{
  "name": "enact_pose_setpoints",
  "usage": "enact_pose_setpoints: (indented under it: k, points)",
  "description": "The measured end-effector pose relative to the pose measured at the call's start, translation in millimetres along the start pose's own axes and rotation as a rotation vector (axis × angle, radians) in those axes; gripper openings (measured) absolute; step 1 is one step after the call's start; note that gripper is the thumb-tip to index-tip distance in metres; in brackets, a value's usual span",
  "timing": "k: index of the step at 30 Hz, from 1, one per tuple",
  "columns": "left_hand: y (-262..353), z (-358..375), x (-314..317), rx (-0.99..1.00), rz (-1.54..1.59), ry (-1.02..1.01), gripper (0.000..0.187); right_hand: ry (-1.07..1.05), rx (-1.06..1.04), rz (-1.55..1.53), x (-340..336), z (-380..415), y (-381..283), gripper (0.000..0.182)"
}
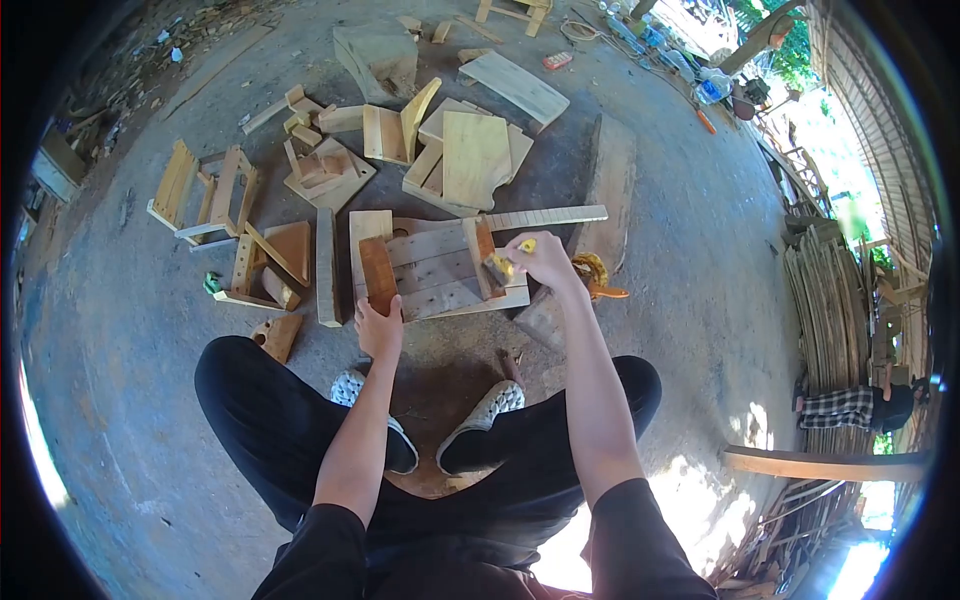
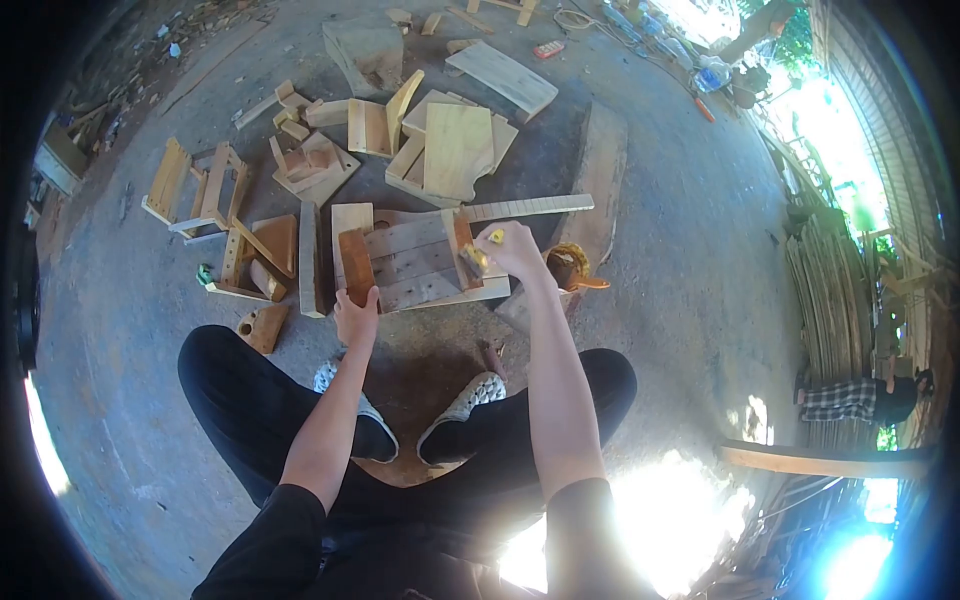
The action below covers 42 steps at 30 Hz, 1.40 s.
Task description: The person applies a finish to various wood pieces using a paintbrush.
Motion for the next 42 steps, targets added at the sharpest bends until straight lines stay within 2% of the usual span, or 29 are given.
enact_pose_setpoints:
  k: [2, 4, 5, 6, 8, 10, 12, 13, 17, 19, 20, 22, 23, 24, 26, 27, 29, 30, 32, 33, 36, 37, 42]
  points:
    - [6.6, 2.1, -5.8, 0.01, 0.009, -0.002, 0.08, 0.051, -0.052, -0.018, 3.3, -23.2, 3.1, 0.017]
    - [8.8, 2.3, -7.6, 0.008, 0.008, -0.003, 0.08, 0.358, -0.242, 0.043, -8.6, -46.2, 1.0, 0.015]
    - [9.0, 2.0, -8.2, 0.007, 0.003, -0.012, 0.08, 0.416, -0.215, -0.013, -10.8, -53.6, 3.8, 0.015]
    - [9.2, 1.6, -9.6, 0.004, 0.004, -0.005, 0.08, 0.412, -0.221, -0.016, -6.3, -57.7, -0.7, 0.015]
    - [9.8, 2.8, -9.9, 0.008, 0.008, -0.013, 0.079, 0.314, 0.016, -0.452, 10.3, -66.6, 13.1, 0.016]
    - [12.6, 3.2, -12.7, 0.003, 0.013, -0.027, 0.078, 0.299, -0.023, -0.398, 15.8, -72.8, 13.2, 0.017]
    - [12.9, 1.6, -14.5, -0.001, 0.013, -0.04, 0.078, 0.391, 0.016, -0.254, 10.2, -76.0, 19.6, 0.017]
    - [12.0, 0.8, -13.5, -0.011, 0.012, -0.056, 0.079, 0.473, -0.042, -0.082, 2.2, -78.7, 14.0, 0.016]
    - [10.8, 2.0, -11.8, -0.01, 0.004, -0.048, 0.081, 0.499, -0.021, -0.183, 0.5, -84.1, 12.7, 0.017]
    - [10.6, 2.8, -10.5, -0.009, 0.006, -0.047, 0.081, 0.37, 0.016, -0.451, 15.5, -88.4, 22.0, 0.018]
    - [10.8, 1.8, -10.6, -0.005, 0.006, -0.044, 0.081, 0.371, 0.015, -0.453, 15.1, -89.1, 25.0, 0.018]
    - [12.3, 0.6, -12.1, -0.011, 0.002, -0.057, 0.081, 0.466, 0.026, -0.267, 7.3, -92.3, 35.9, 0.019]
    - [12.3, 0.6, -12.3, -0.019, -0.002, -0.073, 0.08, 0.595, -0.083, -0.039, 1.0, -97.9, 30.9, 0.019]
    - [10.2, 0.6, -11.0, -0.02, -0.004, -0.073, 0.08, 0.594, -0.082, -0.04, 0.4, -93.1, 20.9, 0.019]
    - [8.0, 0.9, -7.5, -0.006, -0.007, -0.037, 0.08, 0.527, -0.018, -0.239, -1.1, -78.6, -2.6, 0.019]
    - [10.0, 2.2, -8.3, -0.002, -0.006, -0.04, 0.08, 0.531, -0.017, -0.238, -0.5, -78.3, 2.6, 0.019]
    - [12.5, 2.8, -12.5, -0.015, 0.008, -0.058, 0.079, 0.404, 0.034, -0.424, 15.8, -85.7, 21.2, 0.016]
    - [11.2, 1.6, -10.8, -0.015, 0.009, -0.055, 0.079, 0.404, 0.032, -0.426, 14.0, -83.4, 16.0, 0.016]
    - [8.2, -0.6, -7.1, -0.012, -0.003, -0.05, 0.079, 0.478, 0.079, -0.167, 3.7, -78.3, 7.8, 0.016]
    - [6.8, 0.1, -8.0, -0.016, -0.005, -0.05, 0.079, 0.584, -0.097, 0.091, 1.8, -84.5, 4.1, 0.017]
    - [11.2, 1.8, -8.8, -0.012, 0.002, -0.051, 0.079, 0.597, -0.176, -0.088, 7.5, -84.2, -3.5, 0.019]
    - [12.2, 2.1, -9.5, -0.01, 0.004, -0.057, 0.08, 0.469, -0.03, -0.398, 16.2, -82.8, 7.1, 0.019]
    - [9.2, -0.9, -6.8, -0.013, -0.009, -0.05, 0.08, 0.444, 0.143, -0.224, 10.5, -75.4, 10.6, 0.016]
Point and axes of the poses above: each hand's wrist, its own z-axis away from the middle knuckle, its own x-axis out of the palm, y = z × x, the point moved 8 cm from there along -z, towards the middle knuckle, and after that the axes turned 7 degrees about y, right-handed, at the moved point
